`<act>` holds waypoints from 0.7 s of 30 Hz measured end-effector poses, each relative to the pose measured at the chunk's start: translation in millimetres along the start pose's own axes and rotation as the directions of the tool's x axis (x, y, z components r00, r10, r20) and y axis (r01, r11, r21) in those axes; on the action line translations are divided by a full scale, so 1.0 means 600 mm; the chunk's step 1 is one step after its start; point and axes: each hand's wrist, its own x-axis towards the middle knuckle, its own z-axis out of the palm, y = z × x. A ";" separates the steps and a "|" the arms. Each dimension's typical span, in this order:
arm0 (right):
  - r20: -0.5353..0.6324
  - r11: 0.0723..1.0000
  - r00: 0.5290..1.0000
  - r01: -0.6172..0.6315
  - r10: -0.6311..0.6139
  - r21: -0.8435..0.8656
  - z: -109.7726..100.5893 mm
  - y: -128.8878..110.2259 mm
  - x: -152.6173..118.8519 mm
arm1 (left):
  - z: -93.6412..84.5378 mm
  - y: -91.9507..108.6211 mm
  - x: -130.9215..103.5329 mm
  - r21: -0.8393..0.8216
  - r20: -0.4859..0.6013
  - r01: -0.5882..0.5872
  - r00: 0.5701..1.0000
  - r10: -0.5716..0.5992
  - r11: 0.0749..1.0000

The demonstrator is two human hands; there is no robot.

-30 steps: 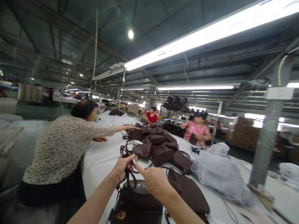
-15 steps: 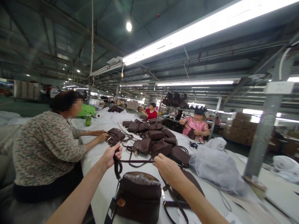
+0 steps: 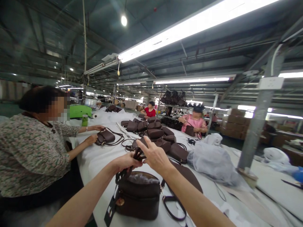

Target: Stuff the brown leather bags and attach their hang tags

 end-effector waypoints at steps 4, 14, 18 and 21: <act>0.179 0.976 0.967 0.201 -0.184 -0.082 -0.001 0.003 -0.001 | 0.002 0.015 -0.019 0.082 0.042 0.004 0.999 -0.008 0.997; 0.249 0.996 0.967 0.060 -0.043 -0.062 0.021 0.042 -0.021 | -0.008 -0.002 -0.038 0.177 0.172 0.002 0.985 -0.033 0.984; 0.234 0.996 0.972 0.042 -0.022 -0.080 0.033 0.064 -0.029 | -0.002 0.006 -0.038 0.240 0.204 -0.019 0.979 -0.031 0.971; 0.234 0.997 0.971 0.060 -0.049 -0.040 0.037 0.075 -0.038 | 0.004 0.016 -0.041 0.266 0.214 -0.028 0.976 -0.031 0.964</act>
